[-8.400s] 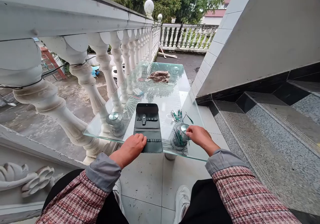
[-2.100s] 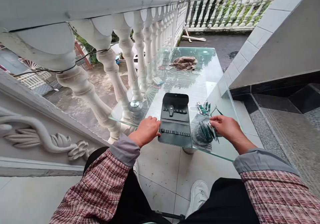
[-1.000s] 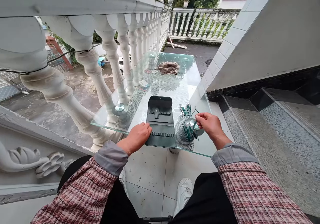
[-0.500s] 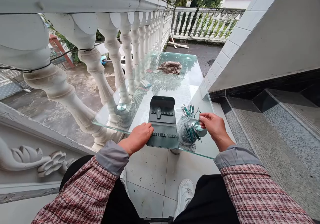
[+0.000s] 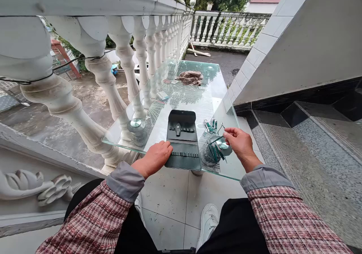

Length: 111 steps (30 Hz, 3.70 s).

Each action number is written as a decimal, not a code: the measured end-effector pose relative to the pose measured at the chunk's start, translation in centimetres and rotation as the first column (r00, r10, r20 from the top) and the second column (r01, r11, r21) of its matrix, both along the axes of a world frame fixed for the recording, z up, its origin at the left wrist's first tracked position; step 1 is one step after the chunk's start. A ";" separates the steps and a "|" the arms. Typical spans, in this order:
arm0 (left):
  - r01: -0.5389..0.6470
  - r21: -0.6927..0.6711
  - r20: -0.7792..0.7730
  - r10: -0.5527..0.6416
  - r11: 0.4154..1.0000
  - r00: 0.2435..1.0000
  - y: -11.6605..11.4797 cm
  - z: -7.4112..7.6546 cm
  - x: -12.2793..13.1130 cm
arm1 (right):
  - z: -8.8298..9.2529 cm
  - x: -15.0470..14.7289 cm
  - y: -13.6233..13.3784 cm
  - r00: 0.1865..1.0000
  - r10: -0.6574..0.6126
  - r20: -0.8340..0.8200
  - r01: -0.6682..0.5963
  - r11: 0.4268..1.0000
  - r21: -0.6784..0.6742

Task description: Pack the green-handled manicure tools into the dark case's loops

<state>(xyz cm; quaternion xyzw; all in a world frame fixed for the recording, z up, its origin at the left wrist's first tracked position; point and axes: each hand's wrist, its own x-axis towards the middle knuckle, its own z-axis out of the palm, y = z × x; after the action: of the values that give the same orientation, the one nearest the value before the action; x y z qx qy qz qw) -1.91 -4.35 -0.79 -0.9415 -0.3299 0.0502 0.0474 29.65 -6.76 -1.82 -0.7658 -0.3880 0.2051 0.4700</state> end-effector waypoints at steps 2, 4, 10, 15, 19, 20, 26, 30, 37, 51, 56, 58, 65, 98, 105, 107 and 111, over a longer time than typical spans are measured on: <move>-0.010 -0.003 0.002 0.010 1.000 1.000 0.0 0.0 0.1 | 0.1 -0.3 -0.1 1.000 0.009 -0.022 -0.009 1.000 0.008; -0.025 -0.007 0.001 0.025 1.000 1.000 0.0 0.0 0.1 | 0.3 -0.7 -0.1 0.998 0.024 -0.055 -0.023 1.000 0.017; -0.046 -0.039 0.014 0.046 0.998 0.999 0.0 0.1 0.1 | 1.1 -3.0 -0.4 0.977 0.098 -0.189 -0.092 0.995 0.042; -0.047 -0.055 0.047 0.050 0.997 0.998 -0.3 0.3 -0.7 | 1.2 -6.0 0.0 0.942 0.198 -0.271 -0.187 0.980 0.068; -0.066 -0.064 0.091 0.072 0.996 0.993 -0.7 0.4 -1.4 | 0.9 -8.2 0.7 0.914 0.273 -0.299 -0.260 0.962 0.084; -0.070 -0.067 0.105 0.077 0.995 0.991 -0.7 0.5 -1.6 | 0.8 -8.7 0.8 0.909 0.289 -0.302 -0.275 0.957 0.088; -0.084 -0.100 0.249 0.106 0.991 0.963 -0.5 0.4 -2.8 | 0.6 -11.6 1.8 0.882 0.346 -0.318 -0.341 0.937 0.074; -0.063 -0.097 0.311 0.091 0.993 0.946 0.1 -0.2 -3.5 | 0.6 -12.8 2.7 0.875 0.354 -0.331 -0.356 0.933 0.055; 0.050 -0.056 0.466 -0.018 0.997 0.885 0.5 -1.5 -3.7 | 0.4 -13.8 4.5 0.860 0.433 -0.270 -0.452 0.892 -0.006; 0.089 -0.004 0.480 -0.076 0.996 0.874 1.3 -1.8 -2.8 | 4.0 -5.1 2.9 0.954 0.203 -0.220 -0.178 0.976 0.128; 0.125 0.026 0.451 -0.123 0.992 0.884 1.4 -1.8 -1.8 | 3.7 -0.8 0.3 0.985 0.004 -0.174 0.015 0.994 0.107; 0.124 0.038 0.457 -0.127 0.992 0.880 1.4 -1.7 -1.4 | 3.4 0.2 -0.3 0.989 -0.040 -0.142 0.055 0.993 0.102; 0.136 0.058 0.477 -0.147 0.989 0.866 1.7 -1.8 -0.2 | 2.2 2.9 -2.0 0.999 -0.049 0.024 0.050 0.998 -0.033; 0.191 0.138 0.398 -0.231 0.972 0.888 1.5 -2.2 1.7 | 0.2 3.0 -1.4 0.940 0.260 0.222 -0.159 0.908 -0.389; 0.199 0.126 0.404 -0.233 0.972 0.885 1.5 -2.0 2.1 | 0.9 1.5 -2.0 0.843 0.353 0.406 -0.143 0.875 -0.463; 0.202 0.135 0.399 -0.239 0.970 0.885 1.5 -1.9 2.3 | 0.9 0.9 -2.3 0.810 0.413 0.416 -0.170 0.844 -0.508; 0.210 0.148 0.372 -0.251 0.966 0.894 1.5 -1.9 2.9 | 0.9 -0.1 -2.7 0.750 0.482 0.452 -0.165 0.799 -0.579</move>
<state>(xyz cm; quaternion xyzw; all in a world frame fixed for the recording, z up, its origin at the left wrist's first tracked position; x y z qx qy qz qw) 0.96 -2.83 -2.66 -0.9614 -0.2209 -0.1600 0.0359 29.56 -9.48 -0.96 -0.8032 -0.5757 0.1375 0.0673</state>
